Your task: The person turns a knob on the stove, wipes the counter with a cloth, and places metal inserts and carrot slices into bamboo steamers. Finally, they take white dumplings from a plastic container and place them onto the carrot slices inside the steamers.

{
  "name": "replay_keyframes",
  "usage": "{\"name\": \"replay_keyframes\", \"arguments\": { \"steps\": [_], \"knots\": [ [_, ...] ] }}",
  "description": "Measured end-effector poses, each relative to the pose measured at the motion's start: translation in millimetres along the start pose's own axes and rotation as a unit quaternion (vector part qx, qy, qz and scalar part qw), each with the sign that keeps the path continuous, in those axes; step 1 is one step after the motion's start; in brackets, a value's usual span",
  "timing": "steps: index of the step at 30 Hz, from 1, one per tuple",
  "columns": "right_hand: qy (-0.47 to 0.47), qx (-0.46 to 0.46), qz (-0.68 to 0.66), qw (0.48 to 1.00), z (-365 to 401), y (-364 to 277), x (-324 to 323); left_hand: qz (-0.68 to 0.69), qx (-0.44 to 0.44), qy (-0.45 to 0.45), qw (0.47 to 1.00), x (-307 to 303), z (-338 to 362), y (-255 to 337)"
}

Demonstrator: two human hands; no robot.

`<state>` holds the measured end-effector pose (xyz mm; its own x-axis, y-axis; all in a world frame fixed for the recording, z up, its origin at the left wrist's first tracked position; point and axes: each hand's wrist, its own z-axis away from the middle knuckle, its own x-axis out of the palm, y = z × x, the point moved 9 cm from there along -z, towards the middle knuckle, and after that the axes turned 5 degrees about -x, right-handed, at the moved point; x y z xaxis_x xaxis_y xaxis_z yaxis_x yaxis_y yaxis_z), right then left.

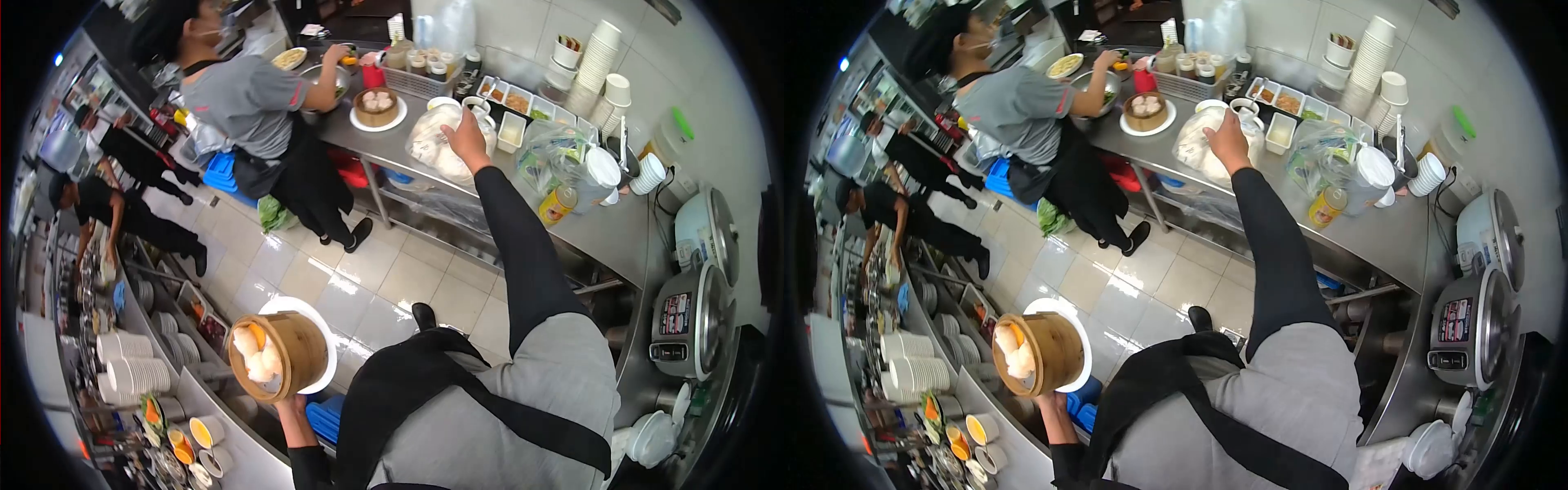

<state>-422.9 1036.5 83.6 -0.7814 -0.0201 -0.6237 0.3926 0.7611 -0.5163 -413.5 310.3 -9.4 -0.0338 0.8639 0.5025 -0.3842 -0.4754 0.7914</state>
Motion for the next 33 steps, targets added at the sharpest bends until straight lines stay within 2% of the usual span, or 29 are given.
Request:
{"name": "replay_keyframes", "arguments": {
  "steps": [1,2,4,8,11,12,14,17,21,24,29,33],
  "knots": [
    [-0.039,0.016,0.023,0.999,-6,22,12,-0.014,-0.015,0.006,1.000,15,-13,-13],
    [-0.185,0.094,0.048,0.977,-3,39,29,-0.028,-0.031,0.014,0.999,27,-25,-26],
    [-0.226,0.072,0.091,0.967,8,50,48,0.000,-0.058,-0.029,0.998,58,-61,-51],
    [-0.201,0.055,0.092,0.974,20,56,46,-0.083,-0.097,-0.062,0.990,116,-122,-93],
    [-0.158,0.100,0.047,0.981,27,60,15,-0.093,-0.113,-0.093,0.985,173,-161,-115],
    [-0.165,0.094,0.047,0.981,30,63,15,-0.094,-0.110,-0.100,0.984,201,-163,-117],
    [-0.111,0.103,0.043,0.988,38,82,0,-0.115,-0.106,-0.154,0.976,224,-197,-142],
    [-0.092,0.103,0.052,0.989,43,85,-22,-0.086,-0.126,-0.158,0.975,272,-231,-174],
    [-0.083,0.140,0.059,0.985,60,76,-40,-0.051,-0.157,-0.201,0.966,317,-280,-220],
    [-0.059,0.145,0.058,0.986,68,75,-38,-0.055,-0.167,-0.168,0.970,341,-307,-241],
    [-0.128,0.157,0.095,0.975,75,75,-28,-0.051,-0.139,-0.181,0.972,378,-345,-257],
    [-0.104,0.138,0.087,0.981,76,77,-28,-0.064,-0.132,-0.159,0.976,390,-367,-267]
  ]
}}
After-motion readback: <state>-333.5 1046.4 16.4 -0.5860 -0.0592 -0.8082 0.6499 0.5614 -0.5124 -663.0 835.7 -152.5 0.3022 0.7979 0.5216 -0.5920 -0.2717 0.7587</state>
